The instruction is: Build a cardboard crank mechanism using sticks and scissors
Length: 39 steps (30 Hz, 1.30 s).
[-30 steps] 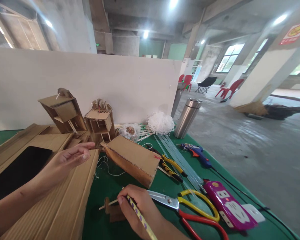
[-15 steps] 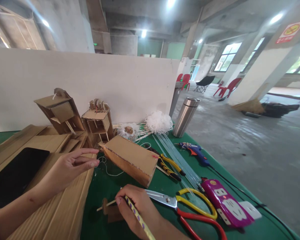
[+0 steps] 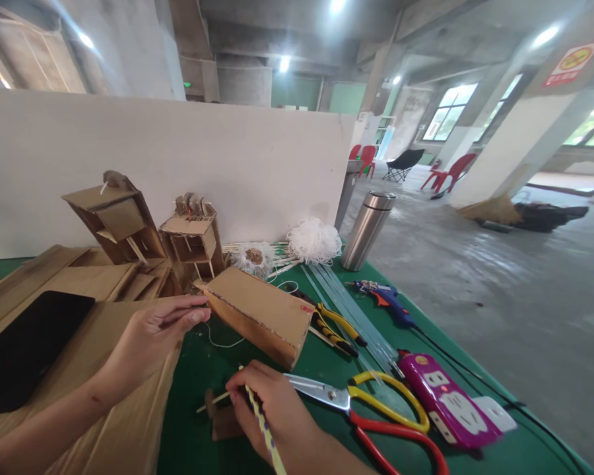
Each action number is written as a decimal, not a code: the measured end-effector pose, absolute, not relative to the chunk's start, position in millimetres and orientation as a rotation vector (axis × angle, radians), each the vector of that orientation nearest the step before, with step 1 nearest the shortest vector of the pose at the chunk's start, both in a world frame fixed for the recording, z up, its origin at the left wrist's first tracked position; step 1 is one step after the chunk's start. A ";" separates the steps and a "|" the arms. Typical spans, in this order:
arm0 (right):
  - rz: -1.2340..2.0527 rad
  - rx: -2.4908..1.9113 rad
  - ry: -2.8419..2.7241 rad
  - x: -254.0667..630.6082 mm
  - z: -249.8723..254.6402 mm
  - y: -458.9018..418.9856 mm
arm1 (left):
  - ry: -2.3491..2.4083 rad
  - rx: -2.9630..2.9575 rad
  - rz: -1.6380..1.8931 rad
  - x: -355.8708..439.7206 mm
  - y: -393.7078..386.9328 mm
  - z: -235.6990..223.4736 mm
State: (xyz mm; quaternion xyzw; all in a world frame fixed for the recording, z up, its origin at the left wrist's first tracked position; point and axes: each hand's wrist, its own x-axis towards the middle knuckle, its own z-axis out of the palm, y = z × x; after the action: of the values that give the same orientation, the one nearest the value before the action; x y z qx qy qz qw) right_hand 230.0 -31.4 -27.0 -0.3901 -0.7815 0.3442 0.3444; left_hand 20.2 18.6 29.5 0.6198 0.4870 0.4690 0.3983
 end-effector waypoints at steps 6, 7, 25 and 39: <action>0.891 -1.064 -2.017 230.4 -30.7 -30.1 | 1.125 1.558 1.172 28.9 11.2 20.8; 0.887 -1.065 -2.004 231.0 -30.5 -30.6 | 1.101 1.545 1.172 30.7 8.3 21.5; 1.141 -0.856 -1.801 233.4 -19.8 -34.2 | 0.921 1.666 1.027 57.1 -25.0 21.4; 1.578 -1.015 -1.358 235.4 -22.0 -32.4 | 0.853 2.351 0.989 48.3 -20.6 4.2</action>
State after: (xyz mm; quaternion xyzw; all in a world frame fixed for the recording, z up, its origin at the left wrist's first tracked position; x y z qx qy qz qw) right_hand 235.4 -32.4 -22.0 -0.4015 -0.5371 0.6240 0.4013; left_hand 48.3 -20.6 4.2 0.8519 0.3090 0.3584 0.2244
